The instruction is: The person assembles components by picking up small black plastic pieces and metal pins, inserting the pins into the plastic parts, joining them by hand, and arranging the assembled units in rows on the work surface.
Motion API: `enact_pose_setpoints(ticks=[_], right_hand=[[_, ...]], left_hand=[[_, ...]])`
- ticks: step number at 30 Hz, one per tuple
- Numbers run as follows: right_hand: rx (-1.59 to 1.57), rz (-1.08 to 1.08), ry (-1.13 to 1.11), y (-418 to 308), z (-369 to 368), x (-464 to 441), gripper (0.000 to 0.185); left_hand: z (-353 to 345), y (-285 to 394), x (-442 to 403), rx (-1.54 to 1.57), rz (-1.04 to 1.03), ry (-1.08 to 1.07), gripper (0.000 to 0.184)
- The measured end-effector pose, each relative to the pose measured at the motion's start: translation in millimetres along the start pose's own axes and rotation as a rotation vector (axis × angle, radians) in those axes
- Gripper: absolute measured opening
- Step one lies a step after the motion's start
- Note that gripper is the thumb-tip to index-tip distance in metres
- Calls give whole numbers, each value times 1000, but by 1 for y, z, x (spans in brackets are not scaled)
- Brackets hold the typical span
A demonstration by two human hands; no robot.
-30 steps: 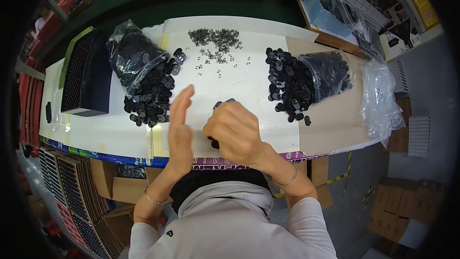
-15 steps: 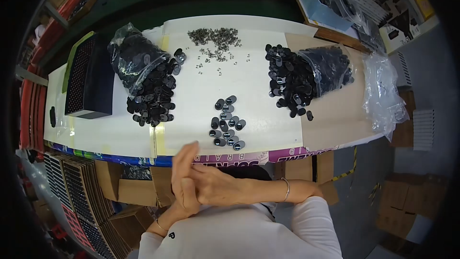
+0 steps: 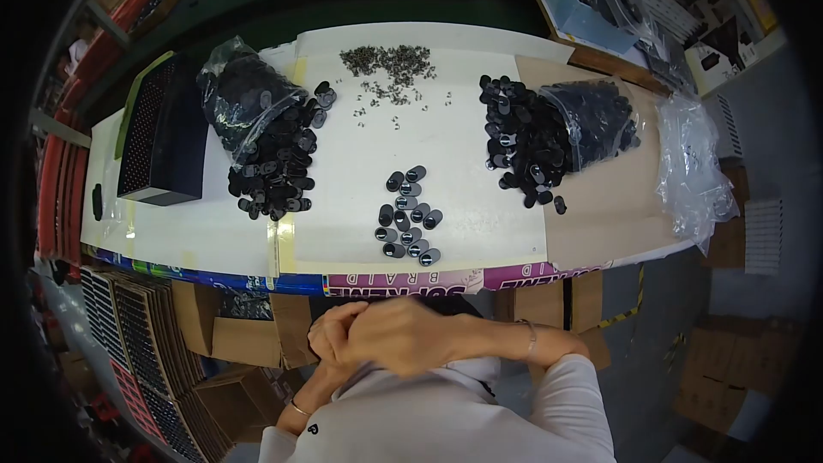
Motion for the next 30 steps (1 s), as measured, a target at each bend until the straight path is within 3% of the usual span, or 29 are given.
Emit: enact_pose_setpoints(ticks=[1, 3, 5, 7, 9, 12, 16, 19, 20, 30], right_hand=[[32, -56, 212, -1, 38, -10, 27], [511, -201, 218, 14, 88, -18, 41], [714, -375, 217, 46, 111, -20, 56], [778, -440, 121, 73, 99, -11, 61], [818, -463, 97, 83, 91, -8, 62], [827, -428, 157, 81, 79, -9, 54], [810, -409, 233, 76, 64, -5, 41], [800, -426, 280, 68, 56, -1, 27], [802, -446, 290, 63, 54, 0, 25], [864, -496, 481, 29, 21, 18, 21]], left_hand=[[2, -9, 5, -95, 40, -1, 43], [-9, -42, 25, 125, 705, -150, 40], [-35, -60, 36, 472, 864, -209, 46], [-62, -69, 48, 839, 1161, -304, 60], [-84, -68, 46, 1090, 1315, -295, 58], [-107, -46, 30, 1411, 1359, -282, 62], [-115, -30, 21, 1615, 1426, -186, 69], [-113, -28, 21, 1746, 1379, -200, 69], [-114, -30, 23, 2000, 1297, -303, 65], [-102, -55, 26, 2054, 1139, -386, 48]])
Point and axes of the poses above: each hand's wrist, its own x-axis away from the middle knuckle, its own z-axis out of the back of the hand, y = z × x, the point moved 8 cm from there along -x, towards the middle knuckle, and after that the axes turned 5 degrees about x, right-handed, at the moved point
